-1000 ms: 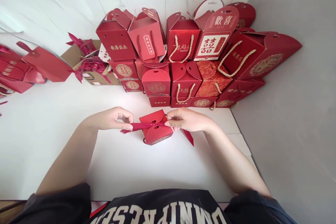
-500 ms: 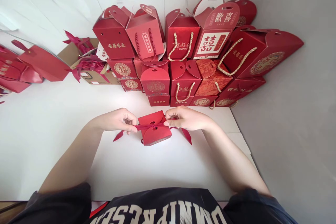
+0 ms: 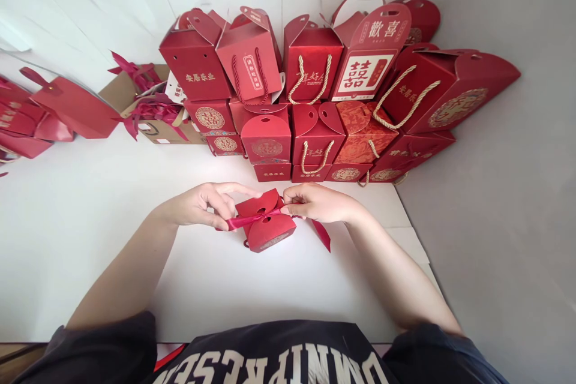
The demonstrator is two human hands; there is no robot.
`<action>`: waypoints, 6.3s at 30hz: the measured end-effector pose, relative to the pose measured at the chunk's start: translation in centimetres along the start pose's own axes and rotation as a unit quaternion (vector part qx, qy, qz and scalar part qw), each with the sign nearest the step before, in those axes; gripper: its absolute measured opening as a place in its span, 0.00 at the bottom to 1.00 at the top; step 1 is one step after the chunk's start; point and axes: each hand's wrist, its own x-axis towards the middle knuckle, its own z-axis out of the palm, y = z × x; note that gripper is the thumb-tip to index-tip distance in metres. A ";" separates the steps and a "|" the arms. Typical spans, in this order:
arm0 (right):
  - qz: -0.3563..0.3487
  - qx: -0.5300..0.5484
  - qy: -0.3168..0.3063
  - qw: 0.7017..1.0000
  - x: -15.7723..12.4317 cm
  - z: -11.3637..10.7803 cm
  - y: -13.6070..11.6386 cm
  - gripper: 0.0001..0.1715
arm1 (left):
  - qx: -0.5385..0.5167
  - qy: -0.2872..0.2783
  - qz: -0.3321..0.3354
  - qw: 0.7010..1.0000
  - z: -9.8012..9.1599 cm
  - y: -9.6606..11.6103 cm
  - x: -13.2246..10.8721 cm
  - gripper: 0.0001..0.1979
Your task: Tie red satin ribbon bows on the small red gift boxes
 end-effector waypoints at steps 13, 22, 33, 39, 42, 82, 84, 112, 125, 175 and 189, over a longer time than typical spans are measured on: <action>-0.011 0.037 0.001 0.999 0.4 0.4 0.4 0.19 | -0.099 0.133 -0.063 0.984 3.2 -0.3 2.1 0.11; -0.016 0.156 -0.035 0.987 0.5 0.6 0.5 0.19 | -0.093 0.138 -0.073 0.983 2.8 -0.3 1.7 0.13; -0.130 0.200 0.057 0.969 1.6 2.7 0.4 0.16 | -0.059 0.099 -0.087 0.990 2.6 0.0 1.6 0.16; -0.211 0.067 0.128 0.967 2.3 4.2 -0.3 0.15 | -0.061 0.098 -0.085 0.990 2.7 0.0 1.7 0.14; -0.240 -0.017 0.164 0.957 2.5 4.6 -0.1 0.15 | -0.059 0.095 -0.084 0.990 2.8 0.2 1.7 0.13; -0.248 -0.008 0.325 0.913 4.2 6.2 2.3 0.07 | -0.099 0.089 -0.053 0.990 2.8 0.3 1.5 0.14; -0.273 -0.033 0.328 0.904 4.2 6.1 2.6 0.08 | -0.120 0.083 -0.056 0.988 2.6 0.3 1.5 0.14; -0.201 -0.094 0.266 0.938 3.1 5.1 1.2 0.02 | 0.435 0.314 0.000 0.844 7.8 0.7 1.6 0.08; -0.116 -0.003 0.181 0.977 2.1 3.4 0.3 0.09 | 0.515 0.307 0.205 0.774 6.3 -1.5 2.2 0.07; -0.008 -0.110 0.228 0.967 -0.4 2.1 -1.6 0.12 | 0.208 0.177 -0.163 0.948 2.7 3.1 -1.5 0.14; -0.169 -0.117 0.208 0.956 -0.1 3.2 -2.3 0.16 | 0.147 -0.043 0.027 0.988 3.0 3.1 -1.5 0.13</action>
